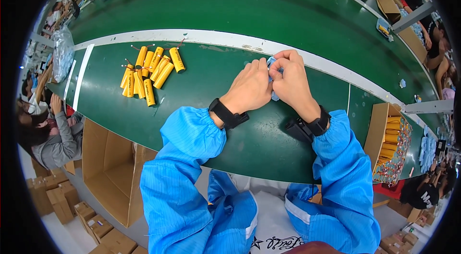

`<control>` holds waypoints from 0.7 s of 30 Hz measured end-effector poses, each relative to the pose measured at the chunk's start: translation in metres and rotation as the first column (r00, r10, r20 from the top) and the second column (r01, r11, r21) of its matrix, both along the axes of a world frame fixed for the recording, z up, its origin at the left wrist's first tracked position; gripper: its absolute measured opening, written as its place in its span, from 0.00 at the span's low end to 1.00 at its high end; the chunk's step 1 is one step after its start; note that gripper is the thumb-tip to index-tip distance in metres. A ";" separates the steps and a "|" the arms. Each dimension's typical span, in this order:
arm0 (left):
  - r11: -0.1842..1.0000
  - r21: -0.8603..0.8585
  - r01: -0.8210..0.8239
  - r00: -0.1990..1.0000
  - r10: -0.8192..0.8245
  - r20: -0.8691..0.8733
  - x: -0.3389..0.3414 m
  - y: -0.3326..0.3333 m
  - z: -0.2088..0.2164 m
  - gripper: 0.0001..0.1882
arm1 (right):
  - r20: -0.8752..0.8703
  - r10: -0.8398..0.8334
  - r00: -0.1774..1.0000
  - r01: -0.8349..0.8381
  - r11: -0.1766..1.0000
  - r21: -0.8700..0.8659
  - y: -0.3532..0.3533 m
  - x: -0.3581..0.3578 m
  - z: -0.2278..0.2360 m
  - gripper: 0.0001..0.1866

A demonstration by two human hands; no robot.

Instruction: The person assembles electronic devices by hand, picking up batteries and fitting them into blue plastic casings. They connect the wires for each unit and place the finished assemblies onto the conveyor belt.

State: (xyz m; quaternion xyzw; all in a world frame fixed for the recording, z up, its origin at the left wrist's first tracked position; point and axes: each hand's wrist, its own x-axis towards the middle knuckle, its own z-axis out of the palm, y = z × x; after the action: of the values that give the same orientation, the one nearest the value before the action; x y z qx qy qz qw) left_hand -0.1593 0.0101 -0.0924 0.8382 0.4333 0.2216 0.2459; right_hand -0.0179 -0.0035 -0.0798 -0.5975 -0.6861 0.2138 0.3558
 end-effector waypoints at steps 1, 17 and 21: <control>1.000 -0.003 -0.004 1.000 0.004 -0.011 0.001 0.000 0.001 0.16 | 0.024 -0.009 1.000 0.010 1.000 -0.008 0.002 0.000 0.001 0.01; 0.996 0.022 -0.085 0.996 0.084 0.027 0.003 -0.004 -0.003 0.19 | -0.076 -0.061 0.995 0.055 0.995 -0.086 -0.037 0.036 0.019 0.21; 0.996 0.006 -0.092 0.996 0.092 0.010 0.003 -0.004 -0.002 0.20 | 0.012 -0.049 0.999 0.051 0.966 -0.254 -0.047 0.050 0.022 0.24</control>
State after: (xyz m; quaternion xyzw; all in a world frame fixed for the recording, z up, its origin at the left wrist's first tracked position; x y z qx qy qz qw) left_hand -0.1563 0.0058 -0.0946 0.8171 0.4697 0.2380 0.2346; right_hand 0.0319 -0.0505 -0.0574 -0.6559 -0.6388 0.2891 0.2798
